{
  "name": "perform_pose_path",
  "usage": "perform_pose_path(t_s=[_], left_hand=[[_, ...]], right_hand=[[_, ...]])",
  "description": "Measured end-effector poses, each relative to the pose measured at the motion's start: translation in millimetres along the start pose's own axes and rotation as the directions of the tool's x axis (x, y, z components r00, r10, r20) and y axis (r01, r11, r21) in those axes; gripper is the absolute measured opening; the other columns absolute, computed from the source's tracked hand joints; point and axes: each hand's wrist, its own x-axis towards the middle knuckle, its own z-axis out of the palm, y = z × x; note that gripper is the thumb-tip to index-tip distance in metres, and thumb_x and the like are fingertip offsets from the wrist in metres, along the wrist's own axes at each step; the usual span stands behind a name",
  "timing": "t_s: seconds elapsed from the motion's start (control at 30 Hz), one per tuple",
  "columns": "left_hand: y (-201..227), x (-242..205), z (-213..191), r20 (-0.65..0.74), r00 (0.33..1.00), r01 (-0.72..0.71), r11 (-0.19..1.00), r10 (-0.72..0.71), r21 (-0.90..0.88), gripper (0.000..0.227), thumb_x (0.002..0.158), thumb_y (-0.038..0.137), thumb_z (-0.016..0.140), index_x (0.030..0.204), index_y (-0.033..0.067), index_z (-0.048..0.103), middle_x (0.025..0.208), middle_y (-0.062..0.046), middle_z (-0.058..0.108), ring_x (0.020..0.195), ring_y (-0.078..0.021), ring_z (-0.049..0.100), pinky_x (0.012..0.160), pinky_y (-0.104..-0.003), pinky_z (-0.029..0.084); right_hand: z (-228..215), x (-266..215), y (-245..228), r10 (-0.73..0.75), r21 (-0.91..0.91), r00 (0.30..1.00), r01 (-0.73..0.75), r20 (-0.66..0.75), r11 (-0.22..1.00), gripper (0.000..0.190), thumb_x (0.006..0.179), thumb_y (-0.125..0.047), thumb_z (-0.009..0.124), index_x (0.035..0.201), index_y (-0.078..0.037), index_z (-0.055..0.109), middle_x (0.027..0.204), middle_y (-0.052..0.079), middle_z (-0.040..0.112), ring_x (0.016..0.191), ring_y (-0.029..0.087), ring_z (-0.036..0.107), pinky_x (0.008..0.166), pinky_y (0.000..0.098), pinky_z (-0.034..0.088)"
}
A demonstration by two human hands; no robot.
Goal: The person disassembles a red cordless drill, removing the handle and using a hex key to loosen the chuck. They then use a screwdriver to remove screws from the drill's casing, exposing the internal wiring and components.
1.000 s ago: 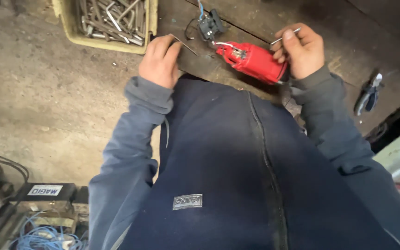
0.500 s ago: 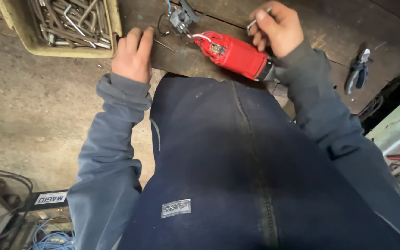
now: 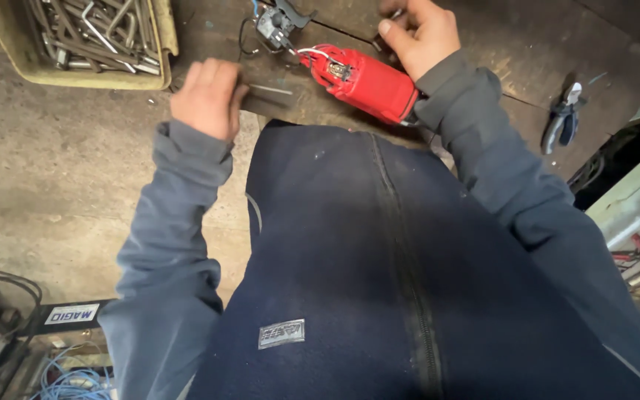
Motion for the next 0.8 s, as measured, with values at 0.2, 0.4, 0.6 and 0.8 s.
perform_pose_path(t_s=[0.2, 0.4, 0.6, 0.8], left_hand=[[67, 36, -4, -0.038, 0.988, 0.053, 0.563, -0.149, -0.825, 0.006, 0.102, 0.004, 0.068, 0.107, 0.0029, 0.064, 0.103, -0.011, 0.067, 0.094, -0.0267, 0.069, 0.085, -0.034, 0.056], [93, 69, 28, 0.121, 0.969, 0.185, 0.305, -0.215, -0.934, 0.009, 0.097, 0.007, 0.069, 0.104, 0.0018, 0.067, 0.086, -0.006, 0.069, 0.072, -0.0133, 0.063, 0.070, -0.028, 0.053], [92, 55, 36, 0.024, 0.978, 0.099, 0.357, -0.209, -0.929, 0.010, 0.099, 0.006, 0.073, 0.107, 0.0025, 0.069, 0.091, -0.005, 0.072, 0.078, -0.0114, 0.069, 0.073, -0.027, 0.057], [95, 14, 55, -0.158, 0.923, 0.028, 0.471, -0.351, -0.881, 0.042, 0.090, 0.009, 0.085, 0.125, 0.0055, 0.063, 0.116, -0.006, 0.062, 0.094, -0.0143, 0.062, 0.079, -0.027, 0.053]], right_hand=[[5, -23, -34, -0.618, -0.757, 0.784, 0.374, -0.050, 0.536, 0.028, 0.101, -0.025, 0.088, 0.110, -0.004, 0.072, 0.095, 0.013, 0.068, 0.085, 0.032, 0.067, 0.074, 0.0412, 0.052], [5, -20, -40, -0.548, -0.201, 0.795, 0.600, 0.261, 0.775, 0.031, 0.100, -0.013, 0.072, 0.129, -0.001, 0.070, 0.103, 0.012, 0.069, 0.088, 0.022, 0.071, 0.078, 0.0315, 0.056], [19, -30, -32, -0.599, -0.169, 0.786, 0.618, 0.155, 0.767, 0.016, 0.106, -0.009, 0.076, 0.118, 0.000, 0.074, 0.104, 0.015, 0.075, 0.087, 0.023, 0.075, 0.077, 0.0310, 0.058], [22, -41, -31, -0.574, -0.248, 0.818, 0.559, 0.011, 0.791, 0.010, 0.107, -0.006, 0.073, 0.114, 0.001, 0.072, 0.106, 0.013, 0.077, 0.096, 0.025, 0.079, 0.084, 0.0339, 0.062]])
